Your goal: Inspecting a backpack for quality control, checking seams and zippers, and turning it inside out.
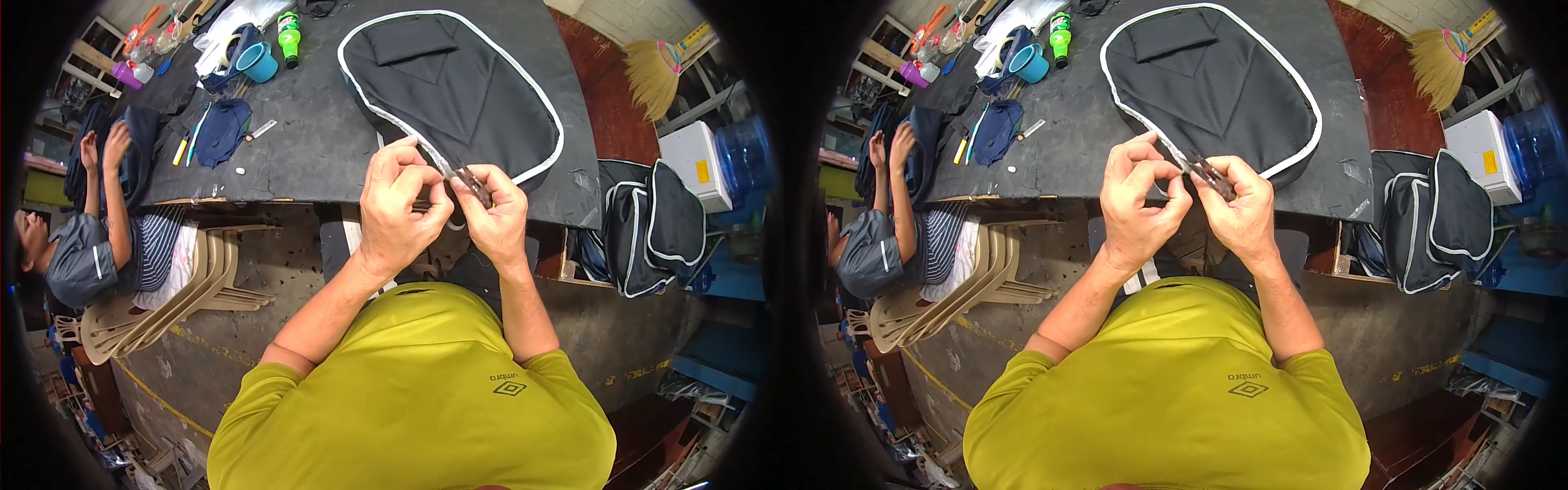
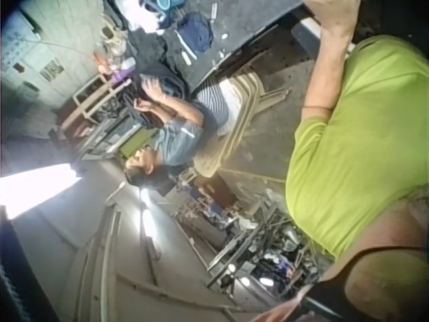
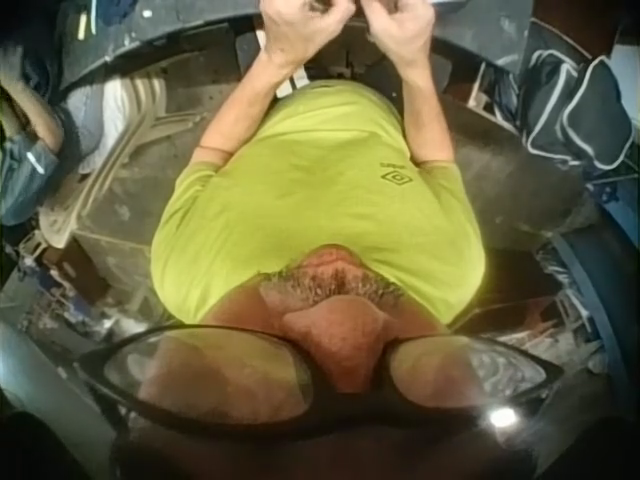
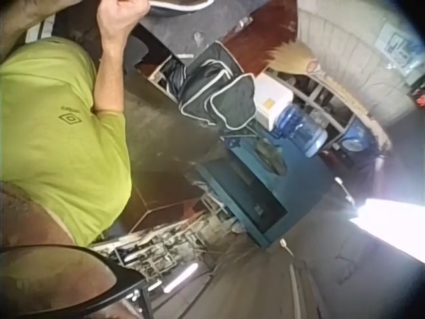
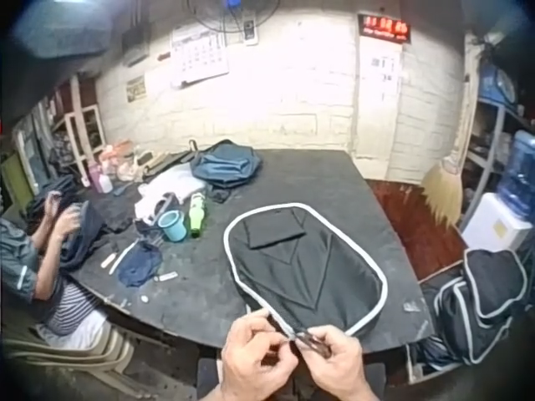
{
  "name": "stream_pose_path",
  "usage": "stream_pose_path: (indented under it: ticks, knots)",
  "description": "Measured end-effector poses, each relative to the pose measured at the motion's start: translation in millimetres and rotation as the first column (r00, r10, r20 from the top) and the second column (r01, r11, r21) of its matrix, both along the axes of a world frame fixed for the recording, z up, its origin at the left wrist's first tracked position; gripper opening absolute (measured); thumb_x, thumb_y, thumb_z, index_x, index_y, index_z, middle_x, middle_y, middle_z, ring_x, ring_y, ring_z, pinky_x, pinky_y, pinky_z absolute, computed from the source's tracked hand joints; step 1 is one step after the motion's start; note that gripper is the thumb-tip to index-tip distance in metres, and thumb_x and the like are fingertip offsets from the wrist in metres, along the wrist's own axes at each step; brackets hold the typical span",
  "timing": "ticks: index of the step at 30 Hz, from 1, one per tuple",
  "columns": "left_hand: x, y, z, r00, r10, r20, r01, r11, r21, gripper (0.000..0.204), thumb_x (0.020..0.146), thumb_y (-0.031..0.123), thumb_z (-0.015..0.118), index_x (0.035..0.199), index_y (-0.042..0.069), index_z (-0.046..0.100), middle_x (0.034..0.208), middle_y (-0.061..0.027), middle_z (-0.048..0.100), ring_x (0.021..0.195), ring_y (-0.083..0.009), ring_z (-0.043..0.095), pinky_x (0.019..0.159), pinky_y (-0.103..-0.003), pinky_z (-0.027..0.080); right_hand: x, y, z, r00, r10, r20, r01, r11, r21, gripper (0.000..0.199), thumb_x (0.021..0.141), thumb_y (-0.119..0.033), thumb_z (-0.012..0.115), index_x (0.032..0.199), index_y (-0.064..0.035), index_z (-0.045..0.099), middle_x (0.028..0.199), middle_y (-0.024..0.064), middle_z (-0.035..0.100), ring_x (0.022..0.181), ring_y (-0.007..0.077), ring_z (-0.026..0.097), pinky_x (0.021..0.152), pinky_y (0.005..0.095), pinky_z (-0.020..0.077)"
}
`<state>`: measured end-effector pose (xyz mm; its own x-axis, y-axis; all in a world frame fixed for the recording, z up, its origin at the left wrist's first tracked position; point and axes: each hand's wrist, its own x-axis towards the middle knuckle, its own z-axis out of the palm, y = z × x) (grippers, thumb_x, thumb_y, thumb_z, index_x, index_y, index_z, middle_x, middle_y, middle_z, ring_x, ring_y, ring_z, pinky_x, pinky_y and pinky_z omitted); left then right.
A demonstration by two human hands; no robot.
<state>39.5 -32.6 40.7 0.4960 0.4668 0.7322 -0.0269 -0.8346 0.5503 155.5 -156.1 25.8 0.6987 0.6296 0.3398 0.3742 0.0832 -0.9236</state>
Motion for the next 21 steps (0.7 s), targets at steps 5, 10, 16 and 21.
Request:
stream_pose_path:
  ticks: [5,10,16,21]
  knots:
    - [-5.1,-4.5,3.9,0.994,-0.098,0.045,0.101,0.99,-0.094,0.016,0.076,-0.004,0.077,0.088,0.004,0.071,0.102,-0.0126,0.065,0.117,-0.0396,0.071,0.102,-0.05,0.057,9.9,2.8,3.5,0.99,0.044,-0.137,-0.042,0.999,0.02,0.006,0.103,-0.006,0.078,0.105,-0.0003,0.077,0.084,-0.0102,0.066,0.073,-0.0013,0.049,0.064,0.0189,0.0394]
    - [-27.2,-7.1,25.9,0.953,-0.296,0.062,0.297,0.955,-0.02,0.008,0.083,-0.001,0.071,0.081,0.005,0.066,0.097,-0.0111,0.071,0.111,-0.0388,0.073,0.097,-0.049,0.057,18.4,2.0,3.0,0.978,0.057,-0.201,-0.071,0.996,-0.06,0.007,0.105,-0.007,0.077,0.106,-0.0004,0.077,0.086,-0.0092,0.068,0.074,-0.0012,0.052,0.066,0.0184,0.0401]
    - [-5.2,-4.0,12.8,0.993,-0.1,-0.063,0.101,0.995,0.008,0.029,0.082,0.013,0.094,0.106,0.006,0.081,0.103,-0.0107,0.075,0.088,-0.0274,0.075,0.076,-0.037,0.061,34.0,7.2,0.0,0.897,0.209,-0.39,-0.198,0.978,0.068,0.01,0.108,-0.012,0.074,0.11,-0.0023,0.077,0.091,-0.0063,0.072,0.076,0.0002,0.058,0.068,0.0186,0.0437]
    - [15.1,-3.5,-7.3,0.992,0.008,-0.129,0.002,0.997,0.076,0.029,0.08,0.012,0.094,0.106,0.006,0.081,0.101,-0.0078,0.074,0.09,-0.0265,0.074,0.078,-0.038,0.061,39.4,1.3,2.0,0.909,0.149,-0.388,-0.137,0.989,0.058,0.014,0.108,-0.012,0.074,0.115,-0.0006,0.078,0.094,-0.0046,0.075,0.078,0.0009,0.06,0.068,0.0201,0.0466]
